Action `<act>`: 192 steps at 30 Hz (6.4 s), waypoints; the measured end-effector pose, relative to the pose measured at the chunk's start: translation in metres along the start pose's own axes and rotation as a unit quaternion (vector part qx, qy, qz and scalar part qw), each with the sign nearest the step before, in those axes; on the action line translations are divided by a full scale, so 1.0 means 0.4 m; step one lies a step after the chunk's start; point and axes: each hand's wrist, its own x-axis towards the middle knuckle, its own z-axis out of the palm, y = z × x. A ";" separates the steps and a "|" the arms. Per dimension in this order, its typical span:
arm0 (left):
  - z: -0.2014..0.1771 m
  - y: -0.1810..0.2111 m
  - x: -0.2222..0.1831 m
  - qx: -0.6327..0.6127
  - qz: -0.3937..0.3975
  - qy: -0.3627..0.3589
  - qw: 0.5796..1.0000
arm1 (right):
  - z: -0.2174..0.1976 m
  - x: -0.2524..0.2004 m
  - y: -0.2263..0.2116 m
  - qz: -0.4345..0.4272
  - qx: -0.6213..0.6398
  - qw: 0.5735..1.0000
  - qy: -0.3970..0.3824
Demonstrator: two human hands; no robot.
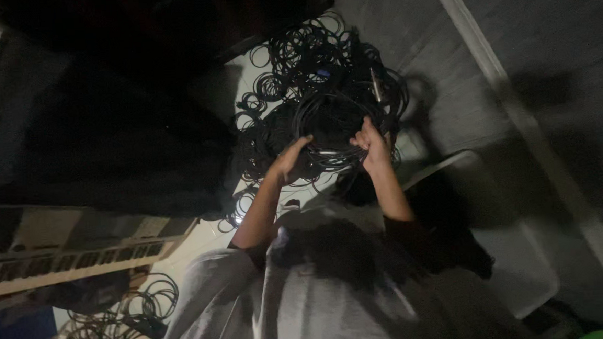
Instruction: The person picks up bundles of black cables from a pile on the floor and places them into a white plastic bin.
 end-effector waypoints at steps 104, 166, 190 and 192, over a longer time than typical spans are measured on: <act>1.450 -0.673 0.021 0.297 -0.034 -0.337 0.893 | -1.063 -1.201 -0.005 -0.181 0.009 0.726 0.664; 1.259 -1.303 0.342 0.725 0.378 -0.408 0.405 | -1.588 -1.140 0.663 0.412 -0.302 0.745 0.429; 1.310 -1.051 0.263 0.646 0.363 -0.493 0.456 | -1.316 -1.069 0.410 0.181 -0.420 0.672 0.583; 1.310 -0.966 0.200 0.636 0.334 -0.506 0.477 | -1.269 -1.051 0.336 0.139 -0.443 0.662 0.588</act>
